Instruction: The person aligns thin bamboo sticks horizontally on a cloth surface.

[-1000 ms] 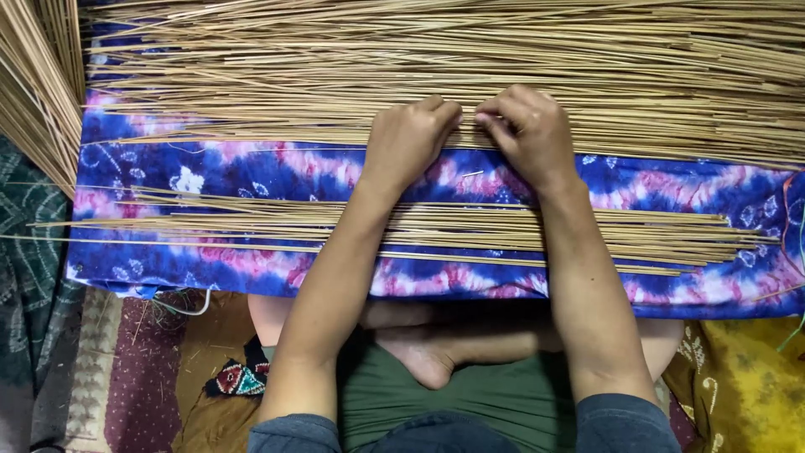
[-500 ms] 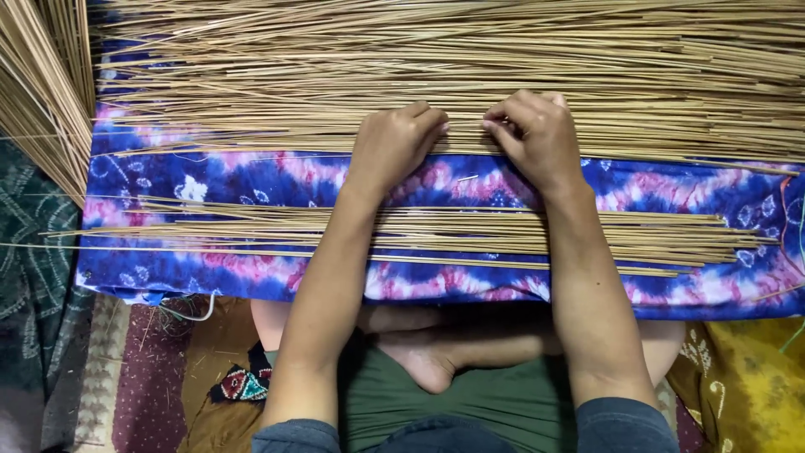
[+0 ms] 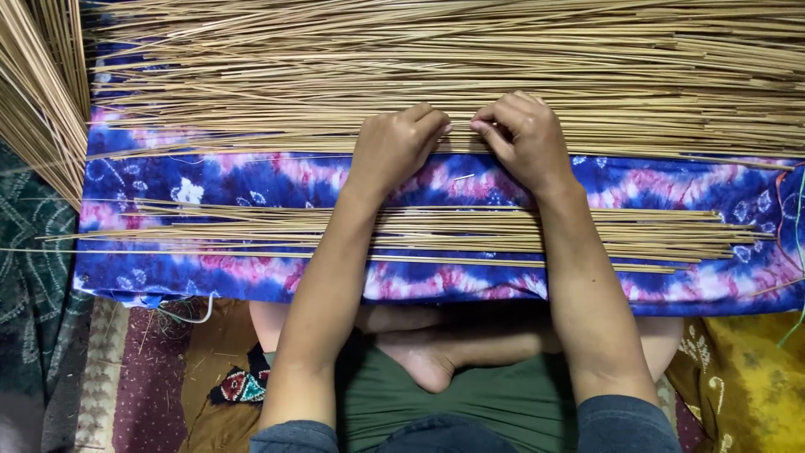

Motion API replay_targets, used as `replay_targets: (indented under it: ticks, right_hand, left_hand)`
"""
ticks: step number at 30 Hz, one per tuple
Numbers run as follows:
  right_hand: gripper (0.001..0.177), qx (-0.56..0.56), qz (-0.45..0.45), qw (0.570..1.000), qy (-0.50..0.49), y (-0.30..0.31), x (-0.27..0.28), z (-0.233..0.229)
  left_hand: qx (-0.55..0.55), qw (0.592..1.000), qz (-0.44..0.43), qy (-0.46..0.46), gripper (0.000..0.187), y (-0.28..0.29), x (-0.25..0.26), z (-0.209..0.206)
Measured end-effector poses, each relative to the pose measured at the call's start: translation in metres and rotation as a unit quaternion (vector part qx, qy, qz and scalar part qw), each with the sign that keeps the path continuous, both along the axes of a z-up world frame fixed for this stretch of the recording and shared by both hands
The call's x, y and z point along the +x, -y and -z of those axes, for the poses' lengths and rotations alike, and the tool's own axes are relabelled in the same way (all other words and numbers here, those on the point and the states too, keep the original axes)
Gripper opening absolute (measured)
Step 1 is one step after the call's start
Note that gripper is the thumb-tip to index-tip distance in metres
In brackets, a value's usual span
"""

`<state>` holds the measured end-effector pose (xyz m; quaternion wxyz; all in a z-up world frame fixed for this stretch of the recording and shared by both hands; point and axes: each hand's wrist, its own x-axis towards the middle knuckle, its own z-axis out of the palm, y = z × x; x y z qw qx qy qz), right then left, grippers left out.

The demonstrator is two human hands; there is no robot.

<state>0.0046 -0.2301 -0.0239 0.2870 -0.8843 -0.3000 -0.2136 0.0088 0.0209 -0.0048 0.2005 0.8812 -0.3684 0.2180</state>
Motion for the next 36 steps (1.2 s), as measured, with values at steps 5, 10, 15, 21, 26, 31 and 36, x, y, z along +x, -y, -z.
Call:
replay_targets:
  ticks: [5, 10, 15, 21, 26, 31, 36]
  right_hand:
    - [0.004, -0.004, -0.014, 1.0, 0.001, -0.005, -0.006, -0.012]
    - [0.004, -0.012, 0.103, 0.993, 0.051, 0.035, -0.007, -0.023]
    - [0.007, -0.099, 0.162, 0.976, 0.105, 0.022, -0.017, -0.041]
    - [0.016, -0.102, 0.123, 0.986, 0.035, 0.024, -0.054, -0.056]
    - [0.018, -0.101, 0.176, 0.979, -0.027, 0.113, -0.118, -0.045]
    - [0.015, -0.105, 0.227, 0.965, -0.074, 0.142, -0.156, -0.018]
    - [0.077, -0.084, 0.121, 0.983, -0.114, 0.11, -0.161, -0.008]
  left_hand:
    - [-0.008, 1.0, 0.002, -0.015, 0.006, 0.003, -0.003, -0.002]
    - [-0.057, 0.991, -0.091, 0.081, 0.008, -0.021, -0.001, -0.019]
    - [-0.049, 0.986, -0.108, 0.118, 0.008, -0.015, -0.002, -0.024]
    - [-0.017, 0.994, -0.065, 0.092, 0.011, -0.027, -0.035, -0.042]
    - [0.011, 0.997, -0.076, 0.017, 0.008, -0.082, -0.091, -0.05]
    - [-0.001, 0.994, -0.084, -0.062, 0.013, -0.113, -0.118, -0.024]
    - [-0.017, 0.982, -0.043, -0.183, 0.063, -0.114, -0.126, -0.007]
